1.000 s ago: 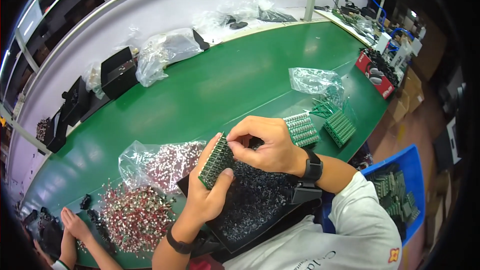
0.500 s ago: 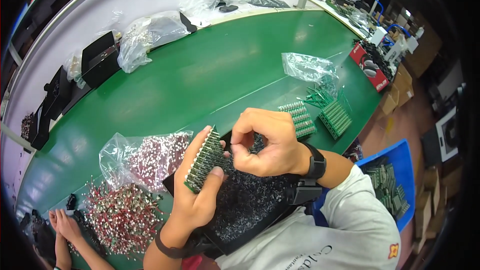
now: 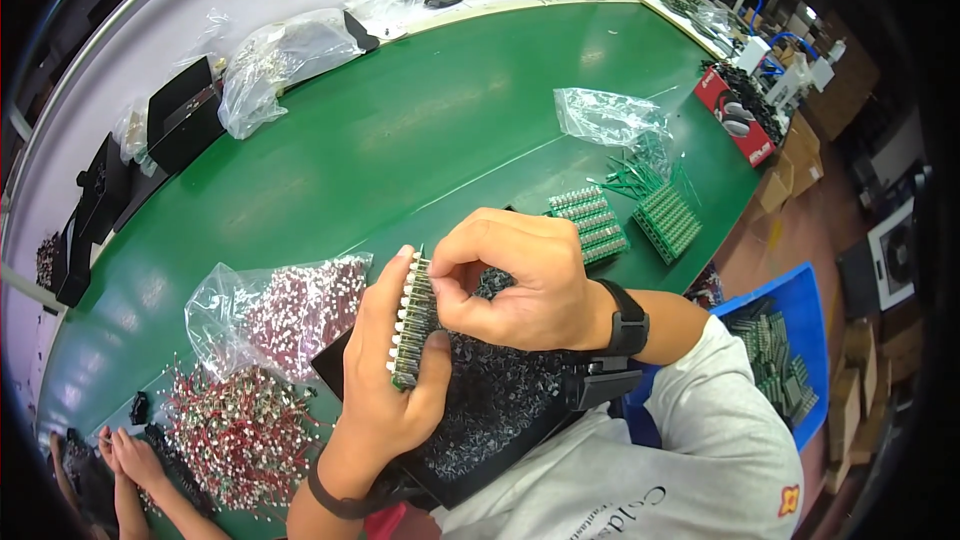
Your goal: The person picks up a circuit board from a stack, inserts small electronic components into it by hand, and then places it onto a different stack.
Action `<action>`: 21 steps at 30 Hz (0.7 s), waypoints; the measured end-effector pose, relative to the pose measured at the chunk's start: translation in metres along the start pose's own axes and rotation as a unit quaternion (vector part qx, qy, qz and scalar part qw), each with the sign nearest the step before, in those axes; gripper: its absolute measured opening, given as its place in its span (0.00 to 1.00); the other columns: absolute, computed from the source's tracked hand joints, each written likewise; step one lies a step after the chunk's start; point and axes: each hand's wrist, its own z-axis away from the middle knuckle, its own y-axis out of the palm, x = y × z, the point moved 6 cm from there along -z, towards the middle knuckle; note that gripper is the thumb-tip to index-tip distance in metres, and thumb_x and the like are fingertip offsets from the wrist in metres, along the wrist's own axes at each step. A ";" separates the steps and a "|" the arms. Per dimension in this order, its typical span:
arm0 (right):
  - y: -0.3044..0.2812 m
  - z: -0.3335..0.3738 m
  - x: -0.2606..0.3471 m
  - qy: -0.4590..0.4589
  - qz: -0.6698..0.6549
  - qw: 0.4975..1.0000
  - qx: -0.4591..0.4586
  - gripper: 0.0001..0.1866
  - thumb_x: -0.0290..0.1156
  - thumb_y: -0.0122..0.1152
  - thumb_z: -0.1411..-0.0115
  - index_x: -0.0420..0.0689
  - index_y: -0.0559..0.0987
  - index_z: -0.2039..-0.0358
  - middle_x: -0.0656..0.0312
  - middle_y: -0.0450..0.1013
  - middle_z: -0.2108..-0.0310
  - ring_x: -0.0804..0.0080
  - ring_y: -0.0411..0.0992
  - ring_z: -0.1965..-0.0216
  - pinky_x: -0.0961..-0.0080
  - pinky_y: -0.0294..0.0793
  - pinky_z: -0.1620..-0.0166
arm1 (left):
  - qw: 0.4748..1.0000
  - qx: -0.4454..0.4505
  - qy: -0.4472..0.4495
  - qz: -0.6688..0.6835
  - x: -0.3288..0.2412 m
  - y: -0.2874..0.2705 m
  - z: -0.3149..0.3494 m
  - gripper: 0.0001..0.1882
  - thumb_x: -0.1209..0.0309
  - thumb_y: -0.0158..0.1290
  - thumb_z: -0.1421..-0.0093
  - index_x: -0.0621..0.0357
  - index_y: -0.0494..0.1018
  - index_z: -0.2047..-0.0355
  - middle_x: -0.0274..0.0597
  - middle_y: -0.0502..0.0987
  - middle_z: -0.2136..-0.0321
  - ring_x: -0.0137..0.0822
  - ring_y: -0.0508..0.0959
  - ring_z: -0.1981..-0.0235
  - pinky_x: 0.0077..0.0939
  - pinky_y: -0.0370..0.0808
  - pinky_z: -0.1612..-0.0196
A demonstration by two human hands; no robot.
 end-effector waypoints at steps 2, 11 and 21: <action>0.000 0.000 0.000 0.006 -0.003 1.000 0.006 0.08 0.17 0.68 0.54 0.38 0.79 0.71 0.60 0.76 0.77 0.75 0.78 0.77 0.81 0.77 0.74 | 1.000 -0.004 -0.007 0.013 0.003 0.000 0.002 0.31 0.82 0.49 0.39 0.71 0.57 0.34 0.56 0.73 0.47 0.45 0.76 0.48 0.35 0.71 0.43; -0.001 0.000 -0.004 0.032 -0.023 0.999 0.012 0.08 0.17 0.68 0.54 0.38 0.80 0.71 0.61 0.76 0.76 0.77 0.78 0.77 0.83 0.77 0.74 | 0.994 -0.011 -0.076 0.082 0.010 -0.003 0.005 0.31 0.77 0.45 0.33 0.68 0.53 0.31 0.49 0.72 0.48 0.32 0.77 0.56 0.26 0.77 0.54; 0.002 0.000 -0.002 0.023 0.018 0.999 0.021 0.08 0.19 0.69 0.54 0.39 0.79 0.72 0.63 0.73 0.78 0.79 0.73 0.80 0.83 0.73 0.77 | 0.992 -0.026 -0.084 0.095 0.010 -0.002 0.006 0.31 0.79 0.51 0.38 0.70 0.58 0.34 0.58 0.73 0.46 0.46 0.78 0.48 0.34 0.72 0.44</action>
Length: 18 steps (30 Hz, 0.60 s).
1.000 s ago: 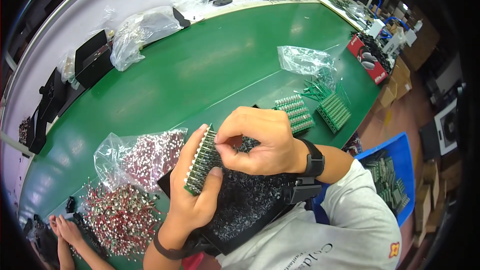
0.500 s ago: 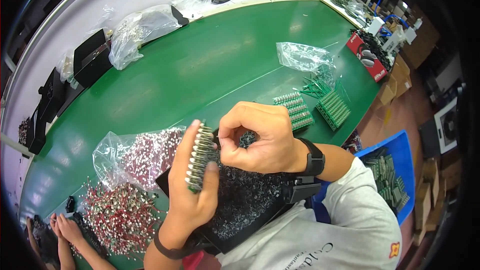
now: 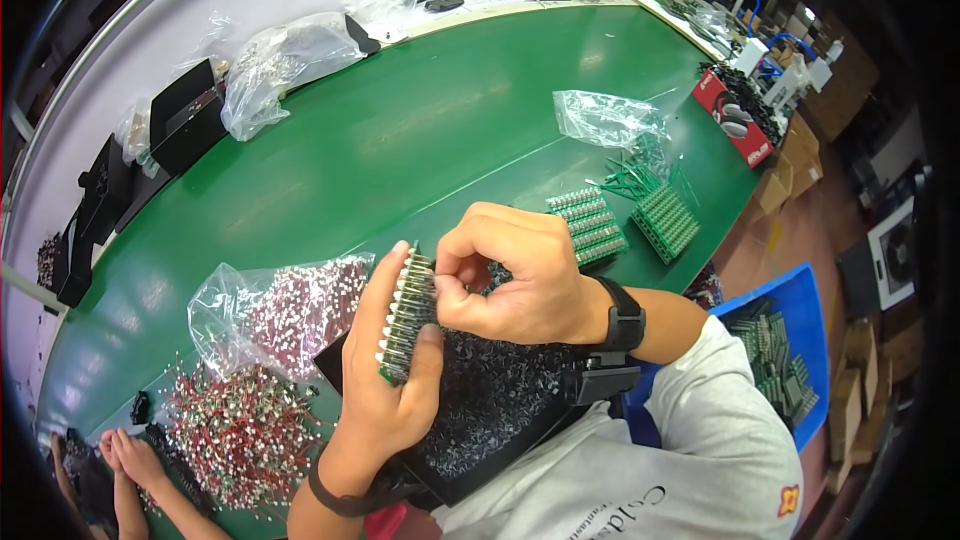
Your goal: The person picks up a circuit board from a stack, inserts small electronic components into it by hand, and then places it onto a different stack.
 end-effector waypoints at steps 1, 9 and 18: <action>0.000 0.000 0.000 0.000 -0.001 1.000 0.001 0.08 0.19 0.69 0.54 0.39 0.79 0.72 0.63 0.73 0.78 0.79 0.73 0.80 0.83 0.73 0.77 | 1.000 -0.001 -0.001 0.000 -0.001 -0.001 0.000 0.31 0.79 0.51 0.38 0.70 0.58 0.34 0.58 0.73 0.46 0.46 0.78 0.48 0.34 0.72 0.44; 0.002 0.000 0.007 -0.060 -0.020 0.998 -0.023 0.09 0.16 0.68 0.54 0.39 0.81 0.70 0.60 0.77 0.76 0.76 0.74 0.79 0.82 0.74 0.77 | 1.000 0.008 0.021 0.009 -0.007 0.000 -0.003 0.31 0.81 0.50 0.38 0.71 0.57 0.34 0.59 0.73 0.47 0.47 0.78 0.49 0.37 0.72 0.44; 0.004 0.000 0.005 -0.003 -0.028 1.000 -0.008 0.08 0.16 0.68 0.53 0.39 0.81 0.70 0.60 0.78 0.75 0.76 0.79 0.76 0.81 0.79 0.72 | 0.994 0.003 0.063 -0.094 -0.002 0.000 -0.002 0.33 0.83 0.51 0.41 0.71 0.57 0.34 0.61 0.71 0.45 0.52 0.78 0.49 0.39 0.73 0.44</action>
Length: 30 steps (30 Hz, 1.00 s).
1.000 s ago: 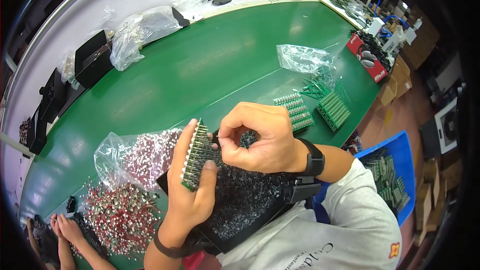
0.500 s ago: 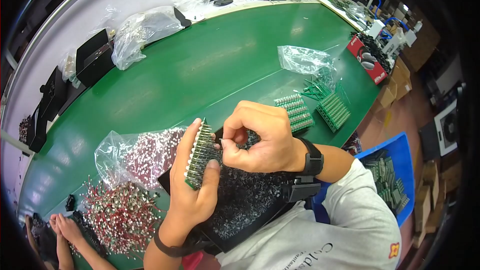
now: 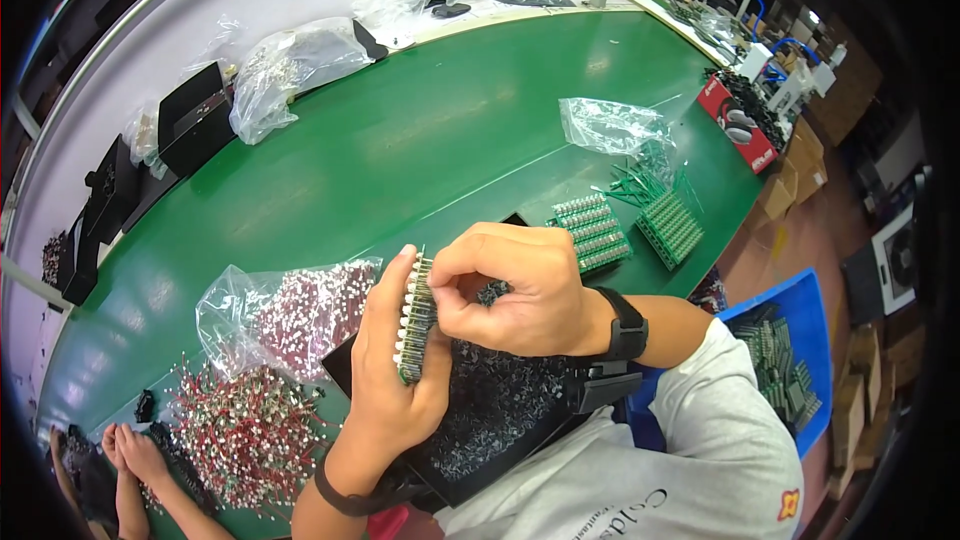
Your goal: The person picks up a circuit board from a stack, inserts small electronic components into it by hand, and then places it onto a different stack.
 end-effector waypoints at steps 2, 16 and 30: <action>-0.001 0.000 0.000 0.010 -0.006 1.000 0.004 0.08 0.16 0.68 0.53 0.39 0.81 0.70 0.61 0.77 0.76 0.76 0.79 0.76 0.81 0.79 0.72 | 1.000 -0.003 -0.008 0.021 -0.001 0.000 0.001 0.32 0.83 0.51 0.40 0.71 0.57 0.34 0.59 0.71 0.46 0.50 0.78 0.50 0.37 0.73 0.45; -0.001 0.003 0.005 0.005 -0.016 1.000 0.010 0.09 0.18 0.71 0.53 0.38 0.82 0.69 0.61 0.77 0.75 0.77 0.76 0.78 0.83 0.76 0.75 | 0.996 -0.037 -0.020 0.075 -0.007 -0.005 -0.003 0.32 0.82 0.49 0.39 0.69 0.57 0.34 0.53 0.74 0.50 0.40 0.77 0.50 0.33 0.72 0.45; -0.001 0.007 0.015 -0.080 0.032 0.996 -0.035 0.09 0.19 0.69 0.51 0.42 0.81 0.69 0.59 0.78 0.73 0.67 0.79 0.75 0.77 0.79 0.72 | 0.998 -0.002 0.008 0.062 -0.006 -0.002 -0.003 0.31 0.81 0.50 0.38 0.70 0.57 0.34 0.56 0.75 0.50 0.44 0.79 0.51 0.34 0.73 0.46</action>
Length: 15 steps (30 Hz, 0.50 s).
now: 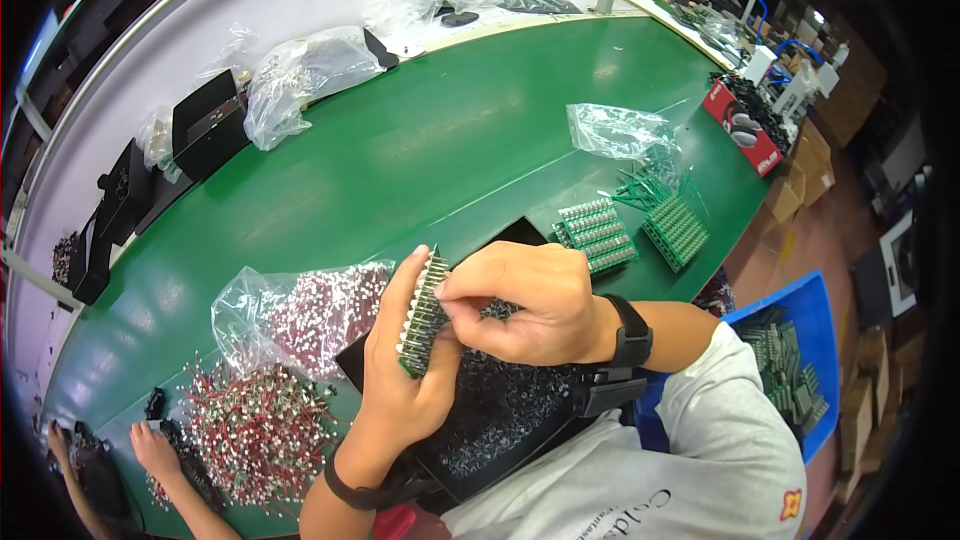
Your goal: The person picks up a circuit board from a stack, inserts small electronic components into it by hand, and then places it onto a different stack.
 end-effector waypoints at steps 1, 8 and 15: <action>0.000 -0.001 0.002 -0.001 -0.001 1.000 0.000 0.09 0.19 0.69 0.51 0.42 0.81 0.69 0.59 0.78 0.73 0.67 0.79 0.75 0.77 0.79 0.72 | 1.000 -0.004 -0.008 0.024 0.001 0.000 0.001 0.31 0.81 0.50 0.38 0.69 0.57 0.34 0.55 0.75 0.50 0.43 0.79 0.52 0.34 0.73 0.46; 0.002 -0.001 -0.003 0.003 0.004 1.000 0.006 0.09 0.19 0.68 0.52 0.42 0.79 0.70 0.62 0.74 0.75 0.71 0.75 0.78 0.78 0.75 0.75 | 0.996 0.007 -0.040 0.074 -0.001 0.001 0.000 0.32 0.83 0.49 0.38 0.68 0.56 0.34 0.53 0.76 0.51 0.40 0.80 0.53 0.32 0.73 0.46; -0.003 -0.003 0.004 -0.027 0.048 0.998 0.020 0.07 0.17 0.67 0.54 0.40 0.78 0.74 0.63 0.74 0.79 0.75 0.74 0.80 0.82 0.73 0.79 | 1.000 0.001 -0.002 -0.001 -0.003 0.000 0.000 0.32 0.83 0.49 0.39 0.68 0.57 0.34 0.53 0.76 0.50 0.40 0.78 0.51 0.32 0.73 0.46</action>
